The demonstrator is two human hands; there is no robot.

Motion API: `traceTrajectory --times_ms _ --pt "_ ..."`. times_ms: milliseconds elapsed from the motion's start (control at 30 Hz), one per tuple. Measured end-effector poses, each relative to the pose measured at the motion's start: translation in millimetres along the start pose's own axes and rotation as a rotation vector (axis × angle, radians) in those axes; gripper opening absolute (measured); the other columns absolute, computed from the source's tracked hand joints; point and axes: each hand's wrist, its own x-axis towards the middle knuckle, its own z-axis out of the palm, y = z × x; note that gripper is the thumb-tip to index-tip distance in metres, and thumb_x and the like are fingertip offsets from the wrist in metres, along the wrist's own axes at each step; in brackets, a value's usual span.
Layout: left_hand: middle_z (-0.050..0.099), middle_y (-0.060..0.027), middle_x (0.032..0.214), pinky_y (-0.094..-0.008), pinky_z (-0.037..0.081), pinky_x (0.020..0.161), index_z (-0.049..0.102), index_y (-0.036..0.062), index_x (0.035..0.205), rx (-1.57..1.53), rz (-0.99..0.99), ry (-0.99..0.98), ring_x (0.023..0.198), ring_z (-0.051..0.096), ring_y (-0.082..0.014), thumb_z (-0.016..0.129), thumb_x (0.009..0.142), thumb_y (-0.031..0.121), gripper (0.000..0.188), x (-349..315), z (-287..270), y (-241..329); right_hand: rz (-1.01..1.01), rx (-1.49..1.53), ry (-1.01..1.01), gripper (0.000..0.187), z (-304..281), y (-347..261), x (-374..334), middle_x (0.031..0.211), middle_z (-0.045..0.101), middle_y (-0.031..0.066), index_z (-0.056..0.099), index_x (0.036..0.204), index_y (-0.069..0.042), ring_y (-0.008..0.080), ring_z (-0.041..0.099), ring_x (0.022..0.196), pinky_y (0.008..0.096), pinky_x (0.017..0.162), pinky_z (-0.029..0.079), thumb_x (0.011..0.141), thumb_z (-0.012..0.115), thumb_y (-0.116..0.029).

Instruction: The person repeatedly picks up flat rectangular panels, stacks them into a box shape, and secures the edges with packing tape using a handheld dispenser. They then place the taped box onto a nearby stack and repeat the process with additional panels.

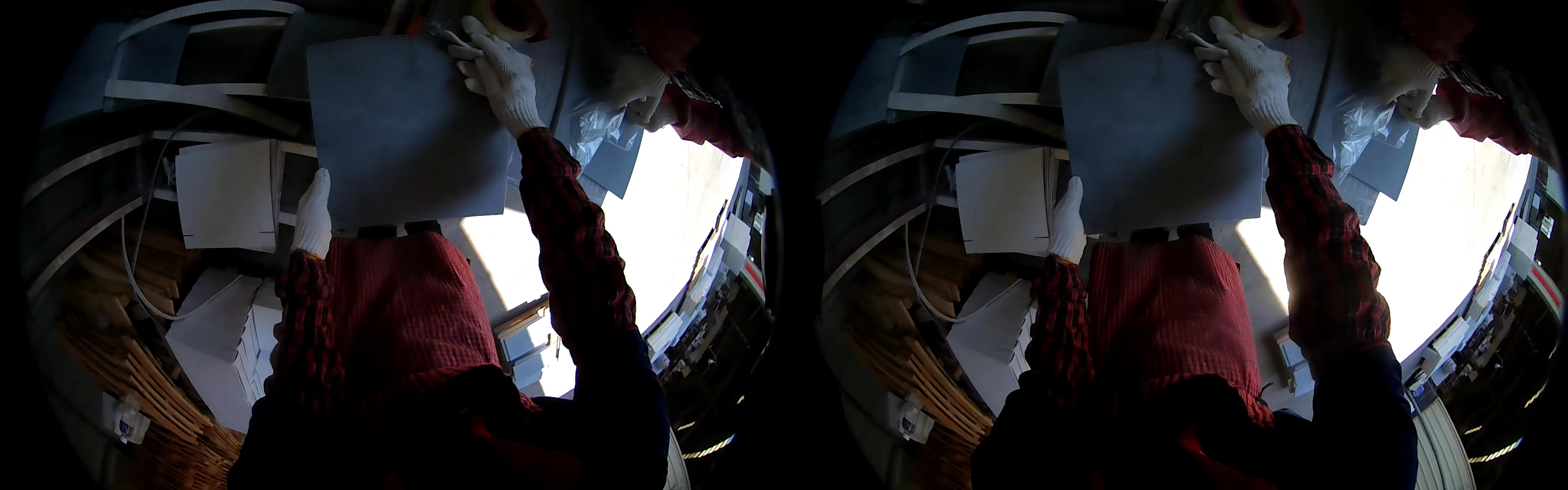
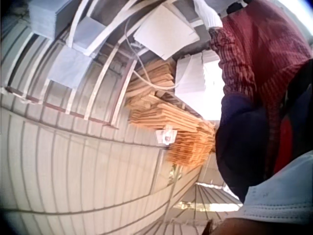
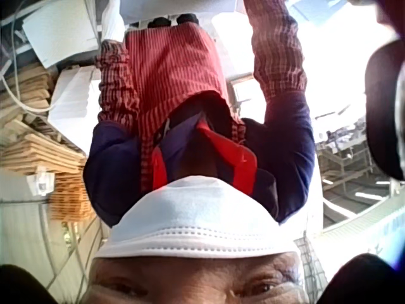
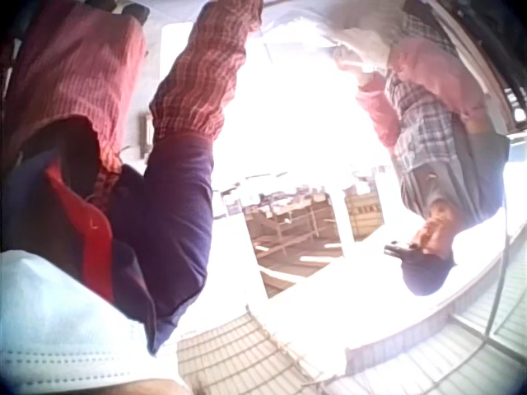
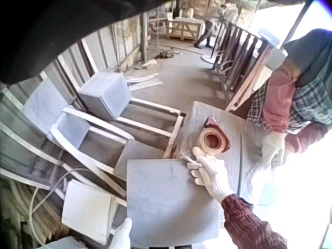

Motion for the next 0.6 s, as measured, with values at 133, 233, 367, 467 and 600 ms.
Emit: traceTrajectory --times_ms 133,233,367,467,600 --pt "0.044 -0.0146 0.151 -0.0340 0.034 0.114 0.038 -0.0048 0.148 0.015 0.008 -0.015 0.137 0.044 -0.0229 0.052 0.103 0.044 0.068 17 -15 -11 -0.004 -0.057 0.089 0.033 0 1 -19 0.125 0.062 0.0172 0.059 0.128 0.001 0.0270 0.069 0.100 0.0326 0.081 0.057 0.097 0.055 -0.008" --pt "0.042 -0.0150 0.152 -0.0345 0.035 0.114 0.037 -0.0047 0.148 0.059 -0.026 -0.075 0.137 0.044 -0.0236 0.049 0.103 0.047 0.070 16 -13 -6 0.491 0.403 0.061 0.032 0 -52 -71 0.130 0.056 0.0161 0.060 0.125 0.000 0.0308 0.064 0.104 0.0369 0.085 0.055 0.093 0.057 -0.004" --pt "0.042 -0.0161 0.152 -0.0360 0.036 0.113 0.035 -0.0044 0.150 0.109 -0.112 -0.101 0.136 0.045 -0.0254 0.043 0.104 0.051 0.073 7 -12 5 0.378 0.036 0.043 0.039 21 -75 -179 0.129 0.058 0.0181 0.059 0.123 0.001 0.0371 0.058 0.112 0.0441 0.095 0.049 0.085 0.065 -0.001" --pt "0.042 -0.0162 0.152 -0.0365 0.039 0.111 0.032 -0.0013 0.152 0.155 -0.162 -0.126 0.136 0.045 -0.0264 0.040 0.103 0.055 0.075 1 -9 13 0.432 0.067 0.083 0.044 35 -109 -227 0.129 0.059 0.0199 0.059 0.124 0.000 0.0389 0.056 0.118 0.0445 0.099 0.047 0.081 0.069 -0.002" --pt "0.043 -0.0160 0.149 -0.0367 0.045 0.106 0.033 0.0011 0.151 0.188 -0.226 -0.185 0.133 0.049 -0.0261 0.037 0.102 0.060 0.076 2 -10 20 0.248 -0.111 -0.060 0.065 66 -168 -219 0.130 0.058 0.0146 0.057 0.125 -0.005 0.0356 0.052 0.126 0.0471 0.103 0.042 0.064 0.079 -0.008"
